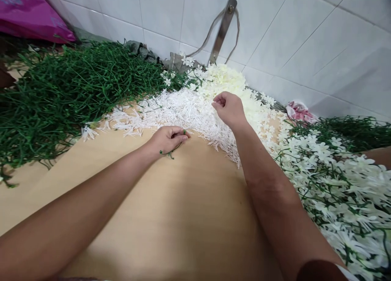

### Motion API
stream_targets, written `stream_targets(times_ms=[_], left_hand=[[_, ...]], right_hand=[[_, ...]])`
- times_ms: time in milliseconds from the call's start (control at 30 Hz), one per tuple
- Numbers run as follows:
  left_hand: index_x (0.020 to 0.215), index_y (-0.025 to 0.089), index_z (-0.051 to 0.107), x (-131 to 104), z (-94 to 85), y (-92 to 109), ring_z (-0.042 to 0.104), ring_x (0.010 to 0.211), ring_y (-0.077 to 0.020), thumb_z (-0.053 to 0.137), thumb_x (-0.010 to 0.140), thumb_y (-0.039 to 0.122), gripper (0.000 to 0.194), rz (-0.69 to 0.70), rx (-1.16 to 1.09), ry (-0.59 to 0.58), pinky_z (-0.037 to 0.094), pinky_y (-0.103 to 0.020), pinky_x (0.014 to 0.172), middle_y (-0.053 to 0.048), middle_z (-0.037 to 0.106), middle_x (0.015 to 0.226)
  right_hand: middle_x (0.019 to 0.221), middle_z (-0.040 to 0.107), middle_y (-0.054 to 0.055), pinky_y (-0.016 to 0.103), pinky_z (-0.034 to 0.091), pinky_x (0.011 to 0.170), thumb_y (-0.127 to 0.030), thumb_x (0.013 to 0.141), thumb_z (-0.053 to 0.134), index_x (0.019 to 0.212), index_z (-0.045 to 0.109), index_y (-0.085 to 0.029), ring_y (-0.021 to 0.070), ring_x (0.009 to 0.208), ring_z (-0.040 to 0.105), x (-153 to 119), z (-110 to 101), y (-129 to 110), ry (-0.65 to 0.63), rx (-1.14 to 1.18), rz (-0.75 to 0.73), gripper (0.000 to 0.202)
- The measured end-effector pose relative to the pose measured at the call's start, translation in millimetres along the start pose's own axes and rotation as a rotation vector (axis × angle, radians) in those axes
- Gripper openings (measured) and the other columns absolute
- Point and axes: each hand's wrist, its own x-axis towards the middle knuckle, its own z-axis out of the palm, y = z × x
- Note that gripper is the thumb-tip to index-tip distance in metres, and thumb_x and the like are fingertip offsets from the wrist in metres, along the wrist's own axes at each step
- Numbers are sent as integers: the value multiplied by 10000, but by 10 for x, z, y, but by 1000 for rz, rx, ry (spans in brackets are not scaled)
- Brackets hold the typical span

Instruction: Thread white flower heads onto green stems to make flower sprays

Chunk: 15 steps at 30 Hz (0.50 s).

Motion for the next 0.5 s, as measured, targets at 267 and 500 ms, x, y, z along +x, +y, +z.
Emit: stream_targets(times_ms=[267,500], left_hand=[[759,132,641,-6,-22,-64,369,438,-70,496,771,315,234,51,48,-23,290,-209,453,41,451,501],[842,128,668,-30,-31,-62,377,482,-81,535,770,351,269,46,86,13,295,-215,467,30,466,540]], right_hand=[[985,629,150,395,412,876,-158,782,604,959,661,-119,268,982,525,-161,371,-139,-194,-382,-208,190],[859,626,87,346,427,793,-152,787,543,788,650,-155,205,837,535,-121,370,18,-170,-203,-171,107]])
